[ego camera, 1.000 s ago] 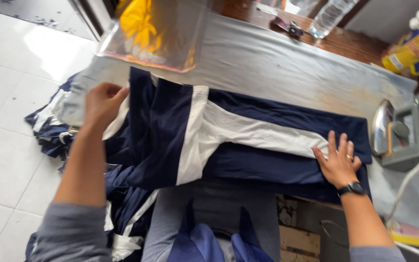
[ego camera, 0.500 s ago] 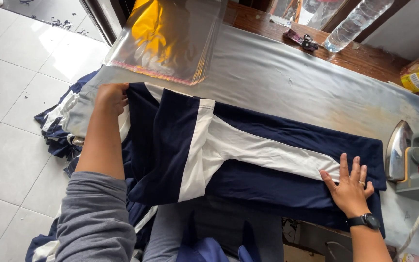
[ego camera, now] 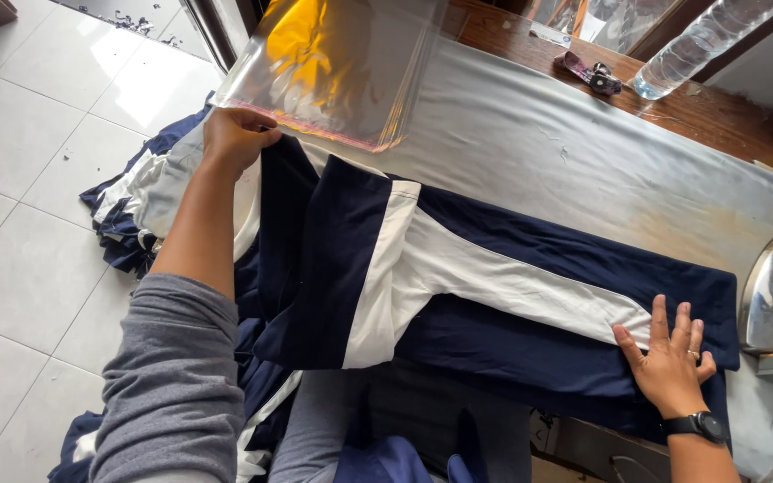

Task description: A person irons a navy and white garment on a pressing table and then folds it into a rectangular shape.

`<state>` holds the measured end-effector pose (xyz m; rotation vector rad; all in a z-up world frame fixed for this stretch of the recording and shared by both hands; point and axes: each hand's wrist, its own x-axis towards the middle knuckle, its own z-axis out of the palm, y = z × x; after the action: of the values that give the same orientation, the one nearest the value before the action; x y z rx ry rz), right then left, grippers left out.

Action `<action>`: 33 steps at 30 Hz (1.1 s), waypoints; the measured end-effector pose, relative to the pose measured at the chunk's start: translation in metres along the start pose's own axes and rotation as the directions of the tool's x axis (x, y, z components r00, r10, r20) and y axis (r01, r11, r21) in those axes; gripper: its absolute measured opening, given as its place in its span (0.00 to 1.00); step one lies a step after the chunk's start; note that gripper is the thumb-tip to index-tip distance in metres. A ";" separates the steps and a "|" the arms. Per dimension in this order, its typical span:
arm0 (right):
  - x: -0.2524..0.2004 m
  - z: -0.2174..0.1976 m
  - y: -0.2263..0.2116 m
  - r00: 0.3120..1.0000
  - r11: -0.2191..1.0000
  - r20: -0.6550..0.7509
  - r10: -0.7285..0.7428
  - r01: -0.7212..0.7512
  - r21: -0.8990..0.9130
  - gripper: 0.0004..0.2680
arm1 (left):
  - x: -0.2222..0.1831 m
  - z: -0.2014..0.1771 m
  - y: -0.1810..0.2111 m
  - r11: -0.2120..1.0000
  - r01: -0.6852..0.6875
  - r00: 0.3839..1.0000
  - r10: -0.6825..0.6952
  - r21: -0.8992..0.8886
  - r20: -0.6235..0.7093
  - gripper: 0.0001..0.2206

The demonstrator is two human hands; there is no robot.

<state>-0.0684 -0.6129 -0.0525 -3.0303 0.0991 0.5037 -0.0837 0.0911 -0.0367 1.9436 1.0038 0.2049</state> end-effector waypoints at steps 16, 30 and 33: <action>-0.012 -0.011 -0.017 0.999 0.999 0.008 0.035 -0.035 0.016 0.39 | 0.001 -0.021 -0.019 0.924 -0.367 0.905 0.327 0.112 0.272 0.22; 0.010 -0.045 -0.020 0.995 0.985 0.078 0.068 -0.054 -0.166 0.39 | 0.034 0.029 -0.046 0.969 -0.246 0.969 0.245 0.025 0.033 0.23; 0.050 -0.044 0.019 0.998 0.990 -0.057 -0.022 0.013 -0.141 0.33 | 0.042 0.042 -0.051 0.982 -0.154 0.986 0.160 -0.112 0.043 0.19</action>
<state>-0.0087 -0.6379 -0.0286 -3.1813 0.0414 0.4388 -0.0635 0.1071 -0.1107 1.9198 0.7891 0.2903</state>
